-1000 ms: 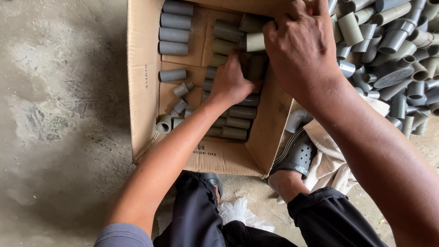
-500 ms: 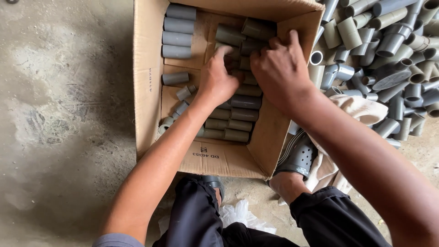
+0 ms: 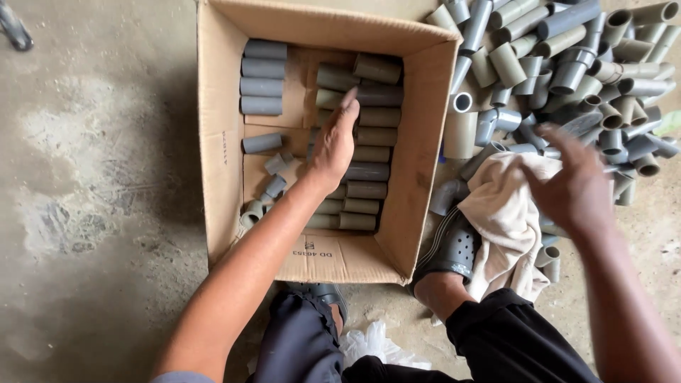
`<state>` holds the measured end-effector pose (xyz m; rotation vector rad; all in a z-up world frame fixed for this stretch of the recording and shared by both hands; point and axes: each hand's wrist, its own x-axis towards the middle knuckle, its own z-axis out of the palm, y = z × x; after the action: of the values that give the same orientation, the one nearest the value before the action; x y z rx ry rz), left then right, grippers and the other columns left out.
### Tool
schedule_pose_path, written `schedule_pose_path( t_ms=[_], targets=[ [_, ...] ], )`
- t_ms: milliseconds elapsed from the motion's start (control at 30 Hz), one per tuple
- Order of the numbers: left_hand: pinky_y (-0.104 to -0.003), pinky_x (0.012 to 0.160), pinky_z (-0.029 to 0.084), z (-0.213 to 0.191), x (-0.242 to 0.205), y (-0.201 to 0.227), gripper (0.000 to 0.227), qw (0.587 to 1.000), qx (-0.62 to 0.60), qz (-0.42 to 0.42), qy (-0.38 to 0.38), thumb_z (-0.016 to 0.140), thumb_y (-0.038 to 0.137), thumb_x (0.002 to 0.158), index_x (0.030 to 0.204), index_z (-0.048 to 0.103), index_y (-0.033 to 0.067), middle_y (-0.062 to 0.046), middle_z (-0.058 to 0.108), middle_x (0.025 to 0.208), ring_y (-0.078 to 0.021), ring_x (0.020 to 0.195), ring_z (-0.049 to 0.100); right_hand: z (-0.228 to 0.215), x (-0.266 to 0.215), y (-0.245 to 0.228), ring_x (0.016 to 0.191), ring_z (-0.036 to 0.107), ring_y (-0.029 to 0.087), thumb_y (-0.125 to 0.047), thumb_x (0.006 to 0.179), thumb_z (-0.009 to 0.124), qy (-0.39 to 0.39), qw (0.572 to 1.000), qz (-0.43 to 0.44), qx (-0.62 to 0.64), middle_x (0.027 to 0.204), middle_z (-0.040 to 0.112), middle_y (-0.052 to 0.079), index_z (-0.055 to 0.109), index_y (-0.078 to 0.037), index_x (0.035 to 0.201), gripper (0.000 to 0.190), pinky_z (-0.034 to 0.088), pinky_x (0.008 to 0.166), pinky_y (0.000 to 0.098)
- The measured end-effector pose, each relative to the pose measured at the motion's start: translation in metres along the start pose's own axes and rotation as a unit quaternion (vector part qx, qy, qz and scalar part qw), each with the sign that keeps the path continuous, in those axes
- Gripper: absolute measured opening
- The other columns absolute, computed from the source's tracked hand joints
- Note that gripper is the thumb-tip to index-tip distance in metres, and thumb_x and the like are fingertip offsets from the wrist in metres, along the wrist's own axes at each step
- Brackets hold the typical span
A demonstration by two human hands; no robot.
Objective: The person sits on the floor and repeatedly picks up gray plastic pipe fittings from a pile, wipes them with a cloth, and places them into a cardboard box. The person handles the fittings one at a time, wiping them before stacking them inside the box.
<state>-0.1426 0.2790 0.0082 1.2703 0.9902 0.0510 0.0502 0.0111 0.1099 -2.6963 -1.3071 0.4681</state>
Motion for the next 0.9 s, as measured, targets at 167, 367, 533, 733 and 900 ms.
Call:
schedule_pose_path(
  t_ms=[167, 367, 533, 733, 900],
  targets=[
    [-0.037, 0.123, 0.029, 0.005, 0.013, -0.005, 0.079, 0.995, -0.072, -0.071, 0.023, 0.036, 0.062, 0.087, 0.154, 0.045, 0.0194, -0.007, 0.038, 0.166, -0.0234, 0.152, 0.036, 0.066, -0.07, 0.019, 0.133, 0.053, 0.037, -0.049, 0.091, 0.066, -0.134, 0.978, 0.153, 0.047, 0.15, 0.056, 0.02, 0.053, -0.014, 0.151, 0.071, 0.049, 0.107, 0.0563],
    [-0.049, 0.12, 0.037, -0.011, 0.015, -0.003, 0.082, 0.99, -0.034, -0.121, -0.071, 0.033, 0.062, 0.089, 0.161, 0.028, 0.0247, 0.004, 0.021, 0.173, -0.0206, 0.159, 0.017, 0.093, -0.123, 0.044, 0.1, 0.071, 0.032, -0.012, 0.096, 0.07, 0.043, 0.996, 0.076, 0.037, 0.108, 0.076, 0.009, 0.078, -0.011, 0.112, 0.019, 0.057, 0.076, 0.0447],
    [-0.052, 0.097, 0.052, -0.04, -0.011, 0.054, 0.048, 0.932, 0.258, 0.254, -0.005, 0.067, 0.012, 0.101, 0.146, 0.057, 0.0002, -0.032, 0.054, 0.143, -0.0491, 0.126, 0.056, 0.102, -0.165, 0.067, 0.089, 0.073, 0.03, -0.018, 0.076, 0.078, 0.064, 0.962, 0.237, 0.121, 0.087, 0.072, 0.001, 0.074, -0.023, 0.096, 0.021, 0.06, 0.08, 0.0451],
    [-0.03, 0.059, 0.06, 0.037, -0.07, 0.195, 0.024, 0.788, 0.431, 0.415, -0.146, 0.058, 0.009, 0.109, 0.124, 0.069, -0.0055, -0.018, 0.075, 0.104, -0.024, 0.08, 0.072, 0.092, -0.153, 0.099, 0.082, 0.058, 0.01, -0.012, 0.083, 0.055, 0.19, 0.583, 0.477, 0.63, 0.092, 0.065, 0.001, 0.067, -0.011, 0.109, 0.028, 0.046, 0.07, 0.0217],
    [-0.038, 0.07, 0.055, 0.149, -0.007, 0.16, 0.015, 0.762, 0.409, 0.473, -0.17, 0.062, 0.008, 0.1, 0.11, 0.073, 0.0037, -0.011, 0.077, 0.103, -0.027, 0.087, 0.072, 0.076, -0.153, 0.084, 0.079, 0.068, 0.019, -0.017, 0.085, 0.077, 0.024, 0.61, 0.436, 0.662, 0.093, 0.076, 0.012, 0.077, 0.001, 0.113, 0.034, 0.054, 0.068, 0.0292]
  ],
)
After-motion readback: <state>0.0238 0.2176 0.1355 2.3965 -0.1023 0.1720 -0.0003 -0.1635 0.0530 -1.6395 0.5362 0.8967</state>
